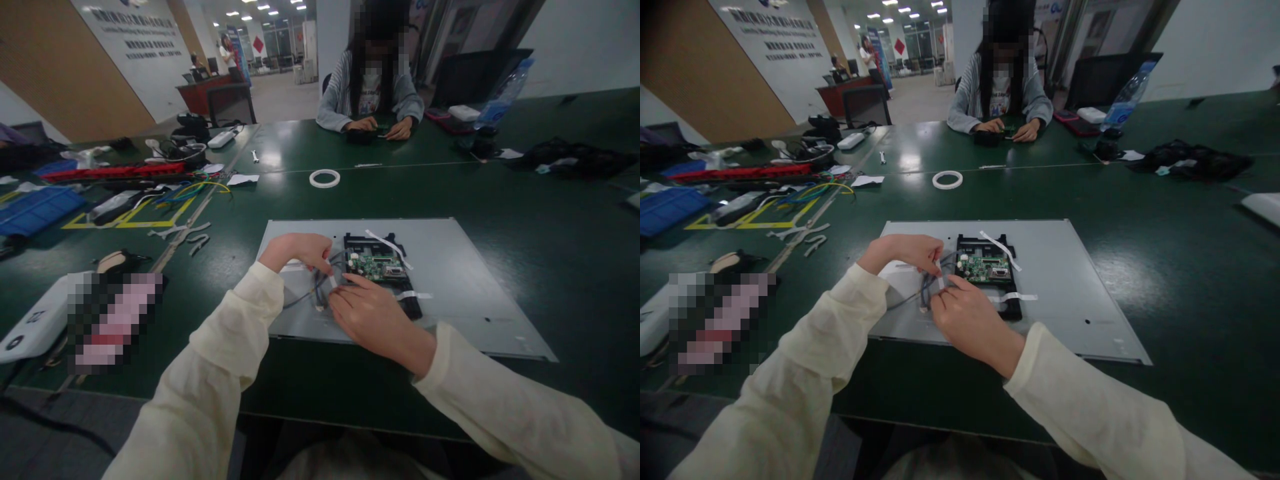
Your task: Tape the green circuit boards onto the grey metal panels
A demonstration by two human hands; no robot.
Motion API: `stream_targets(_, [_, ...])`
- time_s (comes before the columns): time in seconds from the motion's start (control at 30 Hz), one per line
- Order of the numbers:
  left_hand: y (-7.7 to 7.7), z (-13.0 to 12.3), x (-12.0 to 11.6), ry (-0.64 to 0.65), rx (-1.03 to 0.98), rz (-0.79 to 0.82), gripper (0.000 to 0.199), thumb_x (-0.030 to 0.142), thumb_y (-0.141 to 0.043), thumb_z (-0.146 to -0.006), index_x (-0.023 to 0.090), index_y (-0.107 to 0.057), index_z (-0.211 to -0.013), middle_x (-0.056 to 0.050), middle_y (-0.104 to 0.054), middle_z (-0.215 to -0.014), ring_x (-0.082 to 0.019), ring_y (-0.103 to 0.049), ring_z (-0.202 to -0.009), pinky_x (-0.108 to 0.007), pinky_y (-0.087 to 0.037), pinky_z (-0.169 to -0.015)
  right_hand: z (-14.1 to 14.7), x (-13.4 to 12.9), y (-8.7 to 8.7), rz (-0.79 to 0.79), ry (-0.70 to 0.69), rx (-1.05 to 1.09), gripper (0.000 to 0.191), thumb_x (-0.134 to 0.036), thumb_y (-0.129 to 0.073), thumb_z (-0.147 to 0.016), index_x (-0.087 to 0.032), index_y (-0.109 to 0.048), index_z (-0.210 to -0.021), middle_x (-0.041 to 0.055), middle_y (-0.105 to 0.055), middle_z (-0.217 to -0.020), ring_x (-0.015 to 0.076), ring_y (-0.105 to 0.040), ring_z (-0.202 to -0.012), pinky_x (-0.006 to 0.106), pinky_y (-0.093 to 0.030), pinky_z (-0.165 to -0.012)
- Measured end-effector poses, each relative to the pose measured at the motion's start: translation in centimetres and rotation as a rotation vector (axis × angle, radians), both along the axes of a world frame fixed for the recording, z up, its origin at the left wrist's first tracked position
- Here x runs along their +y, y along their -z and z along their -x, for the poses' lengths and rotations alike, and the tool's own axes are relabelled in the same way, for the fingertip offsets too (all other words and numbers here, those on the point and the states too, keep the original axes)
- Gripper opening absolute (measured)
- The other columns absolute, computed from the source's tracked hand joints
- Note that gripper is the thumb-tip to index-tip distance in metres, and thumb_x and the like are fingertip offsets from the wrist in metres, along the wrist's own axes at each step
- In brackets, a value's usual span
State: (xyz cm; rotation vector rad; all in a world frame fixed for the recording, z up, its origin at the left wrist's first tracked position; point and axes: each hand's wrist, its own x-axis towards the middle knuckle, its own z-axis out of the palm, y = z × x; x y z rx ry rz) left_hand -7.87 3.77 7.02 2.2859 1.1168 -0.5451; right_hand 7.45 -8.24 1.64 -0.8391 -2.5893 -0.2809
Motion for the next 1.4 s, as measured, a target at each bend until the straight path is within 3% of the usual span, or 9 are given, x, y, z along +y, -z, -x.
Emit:
stream_targets(0.2, [0.1,0.11,0.03,-0.003,-0.004,-0.011,0.036,0.043,-0.065,-0.07,0.015,-0.054,-0.092,0.001,-0.061,-0.069,-0.012,-0.052,-0.059,-0.022,-0.034,-0.052,-0.06,-0.59,-0.6,-0.023,-0.001,0.054,0.023,-0.012,-0.044,-0.086,-0.014,-0.063,-0.073,0.0015,-0.058,-0.058,0.0136,-0.053,-0.056,0.037,-0.037,-0.097])
stream_targets(0.4, [0.38,0.27,0.21,0.004,-0.016,-0.005,0.039,0.044,-0.064,-0.07,0.016,-0.053,-0.094,0.001,-0.061,-0.07,-0.013,-0.053,-0.06,-0.023,-0.035,-0.054,-0.01,-0.55,-0.06,-0.044,-0.047,0.144,0.028,-0.016,-0.041,-0.091,-0.014,-0.063,-0.075,0.0025,-0.057,-0.06,0.0141,-0.053,-0.061,0.037,-0.04,-0.091])
stream_targets(0.57, [0.37,0.3,0.24,-0.003,-0.043,-0.004,0.035,0.042,-0.064,-0.07,0.016,-0.052,-0.09,0.001,-0.061,-0.071,-0.013,-0.054,-0.06,-0.022,-0.036,-0.054,0.05,-0.53,0.08,0.111,-0.256,0.119,0.022,-0.025,-0.048,-0.09,-0.012,-0.063,-0.099,0.009,-0.064,-0.096,0.0175,-0.056,-0.093,0.036,-0.041,-0.092])
stream_targets(0.67, [0.31,0.29,0.28,-0.008,-0.048,0.019,0.025,0.038,-0.058,-0.076,0.016,-0.052,-0.086,0.002,-0.059,-0.067,-0.012,-0.054,-0.059,-0.022,-0.037,-0.055,0.05,-0.58,-0.15,0.233,-0.367,0.03,0.033,-0.032,-0.048,-0.09,-0.015,-0.058,-0.116,0.01,-0.056,-0.122,0.0216,-0.045,-0.117,0.041,-0.037,-0.1])
stream_targets(0.77, [0.42,0.43,0.41,-0.029,-0.088,0.07,0.016,0.032,-0.051,-0.081,0.017,-0.049,-0.081,0.002,-0.057,-0.068,-0.011,-0.053,-0.059,-0.022,-0.04,-0.056,-0.04,-0.57,-0.15,0.335,-0.343,-0.012,0.043,-0.036,-0.049,-0.089,-0.018,-0.051,-0.128,0.0098,-0.043,-0.137,0.0256,-0.03,-0.13,0.048,-0.028,-0.107])
stream_targets(0.87, [0.67,0.61,0.56,-0.05,-0.124,0.124,0.011,0.027,-0.047,-0.082,0.017,-0.046,-0.079,0.002,-0.054,-0.068,-0.01,-0.052,-0.059,-0.02,-0.041,-0.056,-0.16,-0.5,0.0,0.422,-0.272,0.005,0.049,-0.038,-0.05,-0.088,-0.018,-0.047,-0.133,0.0106,-0.036,-0.142,0.0266,-0.023,-0.135,0.049,-0.025,-0.11])
stream_targets(1.03, [0.83,0.69,0.65,-0.079,-0.122,0.128,0.007,0.022,-0.044,-0.083,0.017,-0.045,-0.079,0.002,-0.052,-0.067,-0.009,-0.051,-0.057,-0.02,-0.041,-0.056,-0.22,-0.45,-0.12,0.51,-0.199,0.015,0.047,-0.037,-0.05,-0.089,-0.018,-0.048,-0.131,0.0105,-0.034,-0.144,0.0257,-0.019,-0.137,0.045,-0.025,-0.111])
stream_targets(1.4, [0.76,0.81,0.67,-0.079,-0.103,0.099,0.005,0.018,-0.042,-0.083,0.016,-0.046,-0.08,0.001,-0.054,-0.067,-0.01,-0.052,-0.059,-0.019,-0.042,-0.056,-0.12,-0.31,-0.37,0.545,-0.199,-0.051,0.047,-0.039,-0.045,-0.091,-0.023,-0.046,-0.135,0.009,-0.03,-0.147,0.0274,-0.012,-0.14,0.049,-0.019,-0.112])
